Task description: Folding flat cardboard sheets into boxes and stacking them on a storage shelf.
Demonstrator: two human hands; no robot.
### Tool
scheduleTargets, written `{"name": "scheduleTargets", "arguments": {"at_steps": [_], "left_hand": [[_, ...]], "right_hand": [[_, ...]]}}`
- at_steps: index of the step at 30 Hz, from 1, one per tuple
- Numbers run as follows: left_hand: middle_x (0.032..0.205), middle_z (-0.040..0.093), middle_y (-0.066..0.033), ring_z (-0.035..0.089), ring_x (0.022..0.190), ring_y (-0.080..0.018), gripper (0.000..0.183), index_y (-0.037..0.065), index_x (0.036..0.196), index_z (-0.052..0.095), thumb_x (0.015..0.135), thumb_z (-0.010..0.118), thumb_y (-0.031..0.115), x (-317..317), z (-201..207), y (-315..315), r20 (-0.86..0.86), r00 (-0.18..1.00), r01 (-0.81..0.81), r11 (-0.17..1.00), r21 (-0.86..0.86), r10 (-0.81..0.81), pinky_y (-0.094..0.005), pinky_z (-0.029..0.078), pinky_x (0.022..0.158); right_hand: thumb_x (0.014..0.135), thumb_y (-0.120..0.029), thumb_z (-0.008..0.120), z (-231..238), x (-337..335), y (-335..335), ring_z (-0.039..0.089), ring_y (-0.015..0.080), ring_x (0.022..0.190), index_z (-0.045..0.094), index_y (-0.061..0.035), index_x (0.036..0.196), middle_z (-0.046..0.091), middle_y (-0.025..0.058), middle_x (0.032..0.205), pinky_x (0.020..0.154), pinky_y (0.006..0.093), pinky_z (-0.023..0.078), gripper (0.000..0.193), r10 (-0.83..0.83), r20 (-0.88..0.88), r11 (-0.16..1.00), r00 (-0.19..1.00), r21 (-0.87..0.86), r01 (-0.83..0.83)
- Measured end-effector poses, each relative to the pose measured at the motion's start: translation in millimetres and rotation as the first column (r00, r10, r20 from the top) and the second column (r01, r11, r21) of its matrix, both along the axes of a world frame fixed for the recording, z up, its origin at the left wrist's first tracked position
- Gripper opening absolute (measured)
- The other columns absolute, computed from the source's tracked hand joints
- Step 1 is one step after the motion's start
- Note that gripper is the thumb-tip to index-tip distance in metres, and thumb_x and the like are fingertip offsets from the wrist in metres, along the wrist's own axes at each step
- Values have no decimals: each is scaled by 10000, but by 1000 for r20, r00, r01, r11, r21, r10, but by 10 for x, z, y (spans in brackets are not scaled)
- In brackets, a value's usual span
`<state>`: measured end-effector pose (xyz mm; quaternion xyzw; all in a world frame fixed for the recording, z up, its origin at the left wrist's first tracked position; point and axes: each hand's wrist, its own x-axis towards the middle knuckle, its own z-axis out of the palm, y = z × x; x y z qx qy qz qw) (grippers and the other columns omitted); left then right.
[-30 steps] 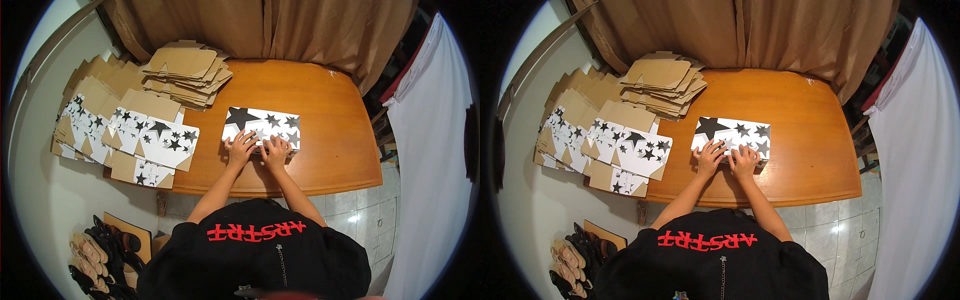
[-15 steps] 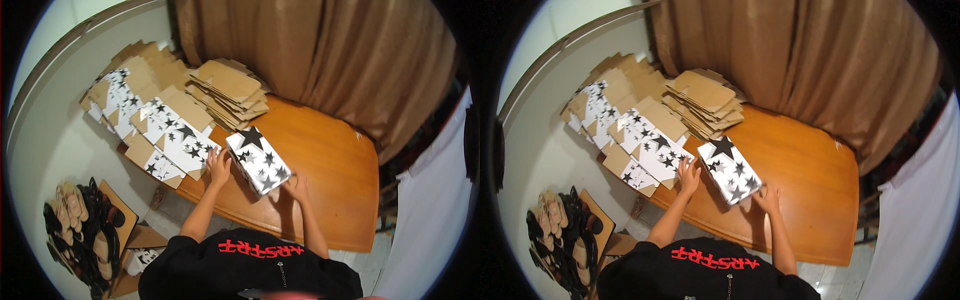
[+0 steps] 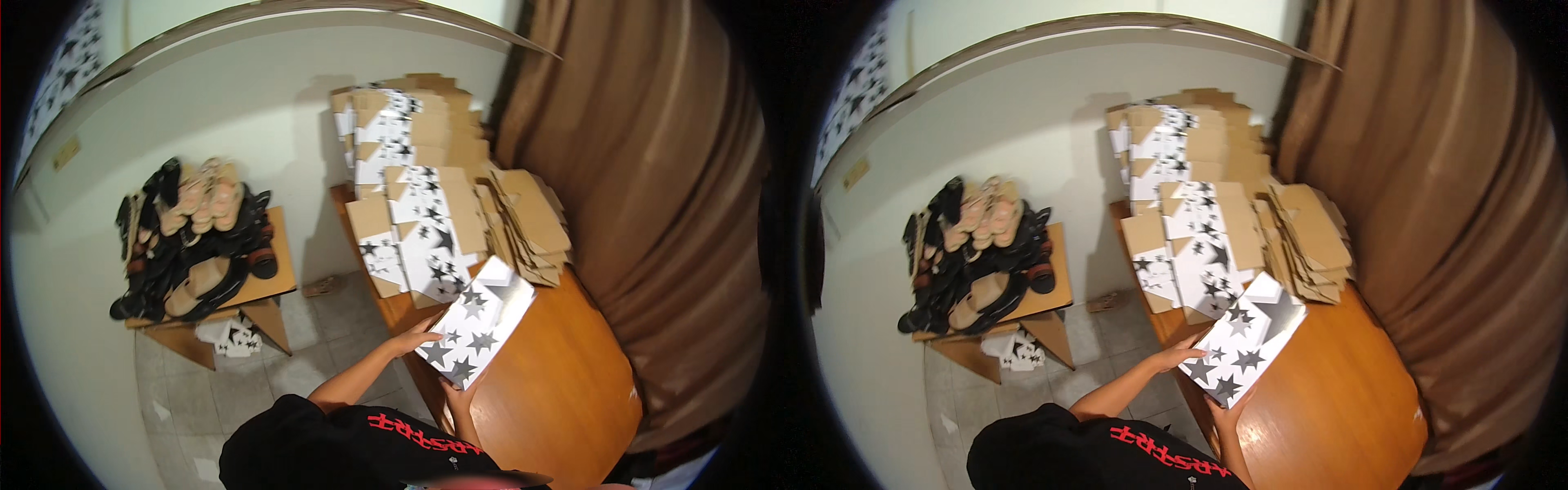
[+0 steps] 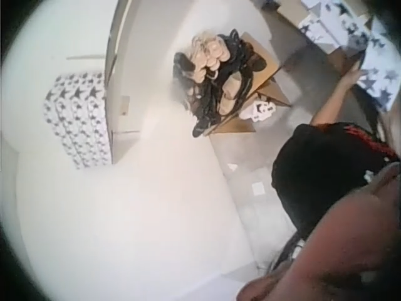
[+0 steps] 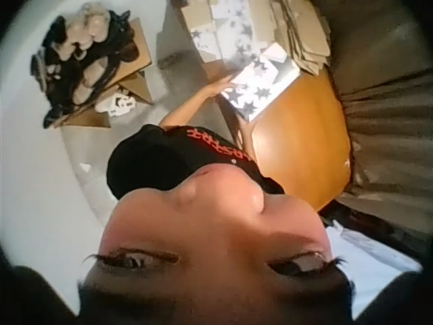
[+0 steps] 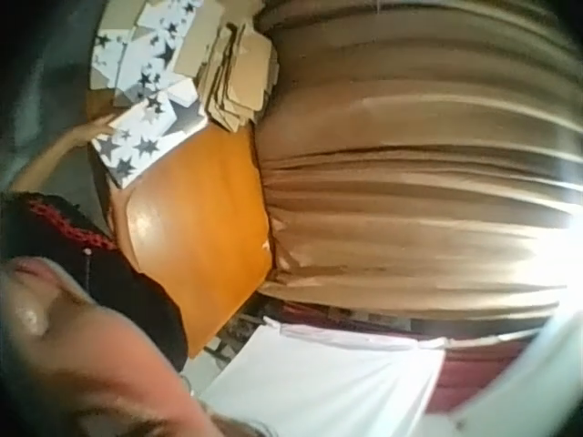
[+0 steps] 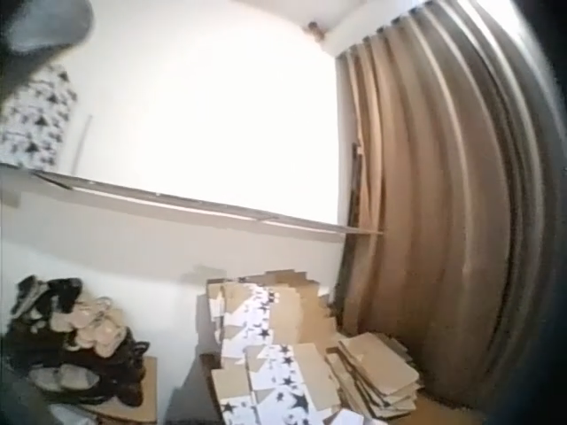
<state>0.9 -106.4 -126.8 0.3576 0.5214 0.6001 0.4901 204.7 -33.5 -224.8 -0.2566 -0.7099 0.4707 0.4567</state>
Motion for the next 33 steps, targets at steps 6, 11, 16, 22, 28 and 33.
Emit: {"name": "scheduleTargets", "arguments": {"at_steps": [6, 11, 16, 22, 28, 33], "left_hand": [[1431, 244, -123, 219, 1328, -213, 916, 17, 1413, 150, 708, 695, 231, -707, 814, -1227, -153, 965, -137, 907, 399, 213, -324, 154, 1080], [1442, 198, -138, 197, 1342, -230, 1153, 6, 1403, 148, 557, 807, 429, -1374, 1405, -2979, -431, 745, -233, 803, 549, 510, -350, 138, 1088], [1413, 270, -132, 258, 1319, -276, 939, 63, 1346, 346, 551, 829, 196, -1695, 2598, -4449, -678, 194, -303, 700, 646, 709, -394, 263, 1049], [1214, 503, -90, 485, 1148, -202, 628, 13, 1218, 467, 656, 743, -18, -2205, 3796, -5476, -472, -37, -383, 423, 821, 881, -354, 445, 929], [909, 637, -80, 588, 893, -140, 380, -42, 1037, 584, 741, 735, 141, -2731, 4632, -5907, -260, -189, -381, 173, 908, 947, -263, 469, 779], [745, 596, -24, 491, 659, -70, 276, -13, 867, 616, 835, 640, 260, -3252, 4897, -6116, -187, -173, -403, 104, 910, 967, -217, 419, 628]], "right_hand": [[653, -521, 705, 857, -1188, -624, 224, 431, 1255, 24, 16, 1390, 185, 278, 1352, 1023, 520, 195, 1138, -2, -54, 894, 999, 447, 26], [713, -509, 659, 830, -2639, -1536, 245, 311, 1266, 20, 61, 1365, 218, 219, 1330, 1031, 444, 203, 1077, 452, -187, 876, 872, 275, -395], [883, -183, 511, 1655, -3810, -2660, 519, 318, 1073, 474, 49, 1165, 544, 174, 1144, 919, 412, 388, 367, 552, -272, 716, 788, 639, -281], [648, -296, 804, 4374, -3976, -4144, 379, 312, 1209, 184, 34, 1369, 344, 189, 1323, 995, 376, 313, 1007, 657, -597, 744, 461, 611, -270], [700, -213, 735, 5700, -4349, -4581, 516, 323, 1074, 284, 42, 1320, 492, 237, 1192, 889, 372, 429, 808, 733, -528, 657, 428, 713, -245], [784, -189, 642, 6160, -4982, -4801, 505, 357, 1096, 348, 52, 1290, 501, 249, 1195, 918, 384, 402, 632, 757, -450, 573, 474, 805, -150]]}}
